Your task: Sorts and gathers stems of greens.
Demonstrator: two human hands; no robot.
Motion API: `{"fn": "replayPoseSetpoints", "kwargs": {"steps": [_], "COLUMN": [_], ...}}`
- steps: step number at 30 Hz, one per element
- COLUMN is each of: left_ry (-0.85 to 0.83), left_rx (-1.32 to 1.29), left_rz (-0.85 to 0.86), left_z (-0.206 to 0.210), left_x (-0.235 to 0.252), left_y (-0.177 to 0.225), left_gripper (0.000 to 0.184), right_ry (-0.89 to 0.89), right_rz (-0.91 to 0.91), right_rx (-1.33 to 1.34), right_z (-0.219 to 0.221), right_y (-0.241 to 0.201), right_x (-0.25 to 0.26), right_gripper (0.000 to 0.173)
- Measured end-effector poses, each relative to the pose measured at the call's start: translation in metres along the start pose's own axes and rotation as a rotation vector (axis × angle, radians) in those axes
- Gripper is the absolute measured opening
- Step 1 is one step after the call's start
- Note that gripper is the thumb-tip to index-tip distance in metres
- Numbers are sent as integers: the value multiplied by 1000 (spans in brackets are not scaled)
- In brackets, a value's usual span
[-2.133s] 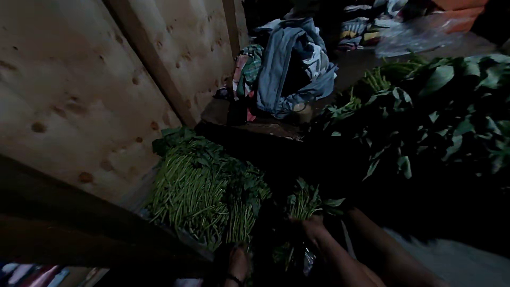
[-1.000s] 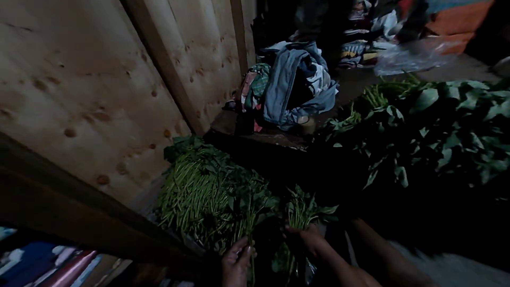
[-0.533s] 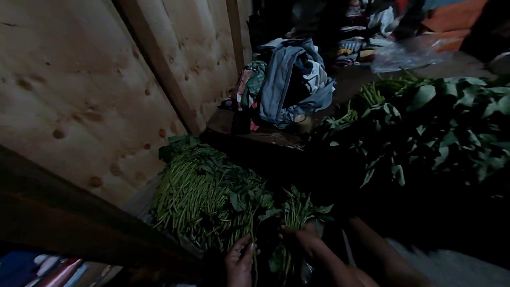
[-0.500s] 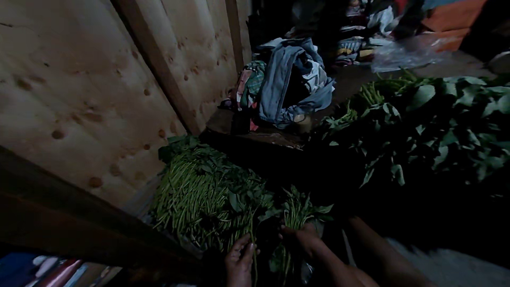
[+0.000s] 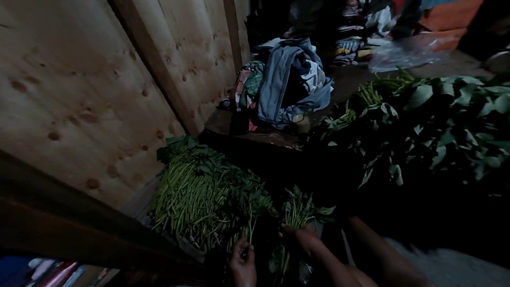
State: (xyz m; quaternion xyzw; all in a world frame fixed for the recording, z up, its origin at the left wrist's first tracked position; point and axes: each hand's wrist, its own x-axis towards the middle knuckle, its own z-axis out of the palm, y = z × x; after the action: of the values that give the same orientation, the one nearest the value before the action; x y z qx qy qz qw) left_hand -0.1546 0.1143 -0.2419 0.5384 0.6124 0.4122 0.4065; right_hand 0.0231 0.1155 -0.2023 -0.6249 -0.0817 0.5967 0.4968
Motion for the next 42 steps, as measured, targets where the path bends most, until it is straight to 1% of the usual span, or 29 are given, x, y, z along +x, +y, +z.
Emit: {"fn": "replayPoseSetpoints", "kwargs": {"steps": [3,10,13,16,18,21,23,25,28,33,36,37,39,41,42], "left_ry": [13,18,27,21,3,-1,7,17,46,72,71,62,15,-34,-55], "left_rx": [51,35,3,-76,-137,-168,-177,-204,-214,-254,-224,-196,-152,-147,-138], "left_rz": [65,96,115,176,211,258,307,380,518,649,639,606,500,421,400], "left_z": [6,18,20,20,20,22,24,25,25,22,22,22,23,24,24], "left_x": [-6,-18,-20,-21,-22,-23,-22,-22,-21,-19,-17,-17,-18,-19,-20], "left_y": [-1,5,7,7,9,13,14,11,8,9,9,9,8,8,9], "left_gripper": [30,25,24,23,23,21,19,16,13,8,8,9,12,16,17], "right_ry": [27,61,70,109,115,77,48,18,8,17,-16,-33,-84,-89,-70], "right_rz": [-19,-21,-22,-10,-18,-17,-16,-20,-24,-2,-13,-30,-69,-98,-107], "right_rx": [19,-26,-48,-67,-5,108,167,190,157,146,142,147,176,209,211], "right_z": [1,4,5,3,3,5,6,5,5,6,6,6,7,8,8], "right_y": [1,-1,0,0,1,1,1,1,1,0,-1,-2,-2,-2,-2], "right_x": [2,-3,-3,-2,-1,-2,-3,-3,-4,-4,-8,-10,-12,-13,-13], "right_gripper": [29,28,28,32,28,25,22,23,21,21,25,26,20,17,18]}}
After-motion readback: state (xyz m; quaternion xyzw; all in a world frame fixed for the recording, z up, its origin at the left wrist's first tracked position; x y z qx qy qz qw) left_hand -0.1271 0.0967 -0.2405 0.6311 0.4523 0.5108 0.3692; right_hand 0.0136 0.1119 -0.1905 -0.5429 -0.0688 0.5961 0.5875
